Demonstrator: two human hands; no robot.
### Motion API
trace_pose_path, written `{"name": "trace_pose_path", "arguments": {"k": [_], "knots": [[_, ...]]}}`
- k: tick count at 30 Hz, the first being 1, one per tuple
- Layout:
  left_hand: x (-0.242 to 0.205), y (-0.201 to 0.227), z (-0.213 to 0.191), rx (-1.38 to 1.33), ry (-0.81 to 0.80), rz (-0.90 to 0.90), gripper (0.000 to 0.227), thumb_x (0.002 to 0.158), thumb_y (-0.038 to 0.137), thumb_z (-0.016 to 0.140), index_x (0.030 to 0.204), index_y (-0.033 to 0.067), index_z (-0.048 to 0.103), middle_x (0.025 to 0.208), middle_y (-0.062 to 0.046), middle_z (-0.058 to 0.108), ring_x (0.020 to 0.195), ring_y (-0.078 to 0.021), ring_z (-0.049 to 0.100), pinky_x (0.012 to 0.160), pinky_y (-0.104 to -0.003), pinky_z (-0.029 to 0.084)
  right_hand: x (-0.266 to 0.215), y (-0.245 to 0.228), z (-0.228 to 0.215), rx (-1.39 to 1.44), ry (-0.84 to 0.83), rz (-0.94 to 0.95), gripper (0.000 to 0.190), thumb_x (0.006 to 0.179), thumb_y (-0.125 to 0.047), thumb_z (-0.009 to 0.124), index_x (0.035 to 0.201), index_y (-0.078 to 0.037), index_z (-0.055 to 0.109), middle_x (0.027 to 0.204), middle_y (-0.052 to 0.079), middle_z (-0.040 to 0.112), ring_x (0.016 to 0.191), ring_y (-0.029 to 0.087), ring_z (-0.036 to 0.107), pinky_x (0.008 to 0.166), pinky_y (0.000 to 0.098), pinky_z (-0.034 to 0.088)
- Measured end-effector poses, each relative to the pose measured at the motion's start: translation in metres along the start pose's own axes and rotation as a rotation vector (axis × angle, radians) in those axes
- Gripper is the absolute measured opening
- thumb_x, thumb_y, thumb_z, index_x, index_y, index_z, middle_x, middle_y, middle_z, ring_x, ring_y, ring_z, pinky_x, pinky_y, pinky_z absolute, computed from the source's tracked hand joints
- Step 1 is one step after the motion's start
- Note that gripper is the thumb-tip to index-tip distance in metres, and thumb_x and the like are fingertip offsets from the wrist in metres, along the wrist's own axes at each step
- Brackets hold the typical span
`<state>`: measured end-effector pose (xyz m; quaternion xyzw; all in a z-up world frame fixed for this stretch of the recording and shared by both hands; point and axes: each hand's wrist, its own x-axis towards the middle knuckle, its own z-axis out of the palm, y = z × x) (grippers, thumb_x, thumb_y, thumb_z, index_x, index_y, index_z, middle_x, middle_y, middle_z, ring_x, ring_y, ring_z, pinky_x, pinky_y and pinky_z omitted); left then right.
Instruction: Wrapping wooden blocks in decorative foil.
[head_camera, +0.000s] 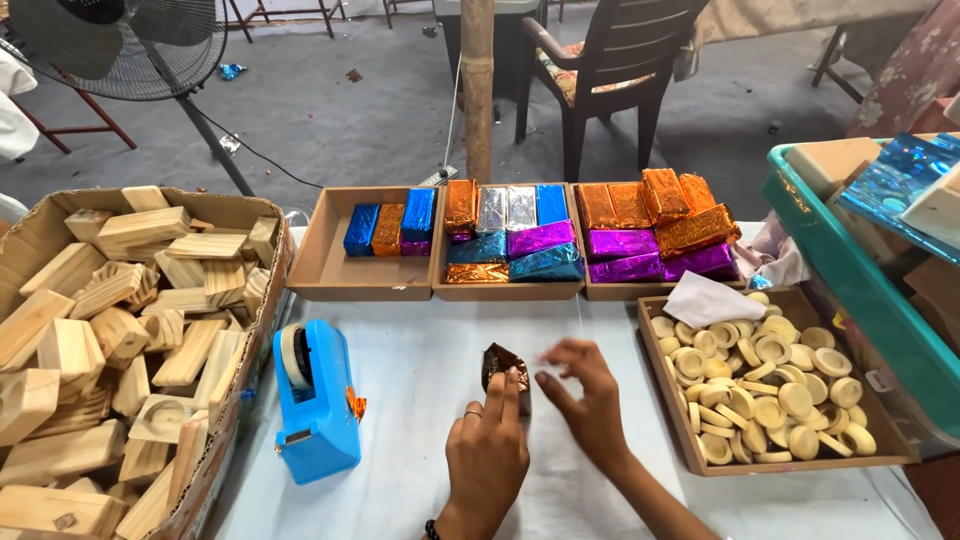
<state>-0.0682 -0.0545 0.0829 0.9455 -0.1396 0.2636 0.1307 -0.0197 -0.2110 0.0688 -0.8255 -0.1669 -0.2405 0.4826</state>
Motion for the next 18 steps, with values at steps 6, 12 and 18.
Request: {"name": "trace_pose_path", "arguments": {"k": [6,12,18], "knots": [[0.007,-0.007,-0.006,-0.016,0.066,-0.03,0.05,0.076,0.007,0.067,0.127,0.005,0.066,0.125,-0.01,0.059,0.084,-0.0275,0.065,0.067,-0.039,0.054,0.03,0.013,0.015,0.769,-0.227,0.494,0.059,0.083,-0.008,0.078,0.136,-0.014,0.052,0.112,0.005,0.068,0.105,0.016,0.065,0.09,0.0344,0.054],[0.038,-0.053,-0.024,-0.377,0.162,-0.41,0.042,0.085,0.017,0.062,0.125,0.013,0.073,0.122,-0.007,0.063,0.09,-0.0231,0.062,0.078,-0.04,0.052,0.028,0.028,0.022,0.926,-0.229,0.587,0.05,0.083,-0.001,0.077,0.124,-0.013,0.051,0.104,0.006,0.068,0.102,0.017,0.067,0.091,0.0356,0.055],[0.017,-0.063,0.027,-1.574,-0.331,-0.91,0.058,0.093,0.054,0.054,0.135,0.0155,0.065,0.131,0.006,0.069,0.121,-0.0039,0.054,0.101,-0.029,0.035,0.025,0.023,0.019,0.906,-0.239,0.575,0.032,0.083,-0.002,0.078,0.105,-0.009,0.057,0.108,0.004,0.068,0.106,0.017,0.068,0.093,0.0356,0.056]]}}
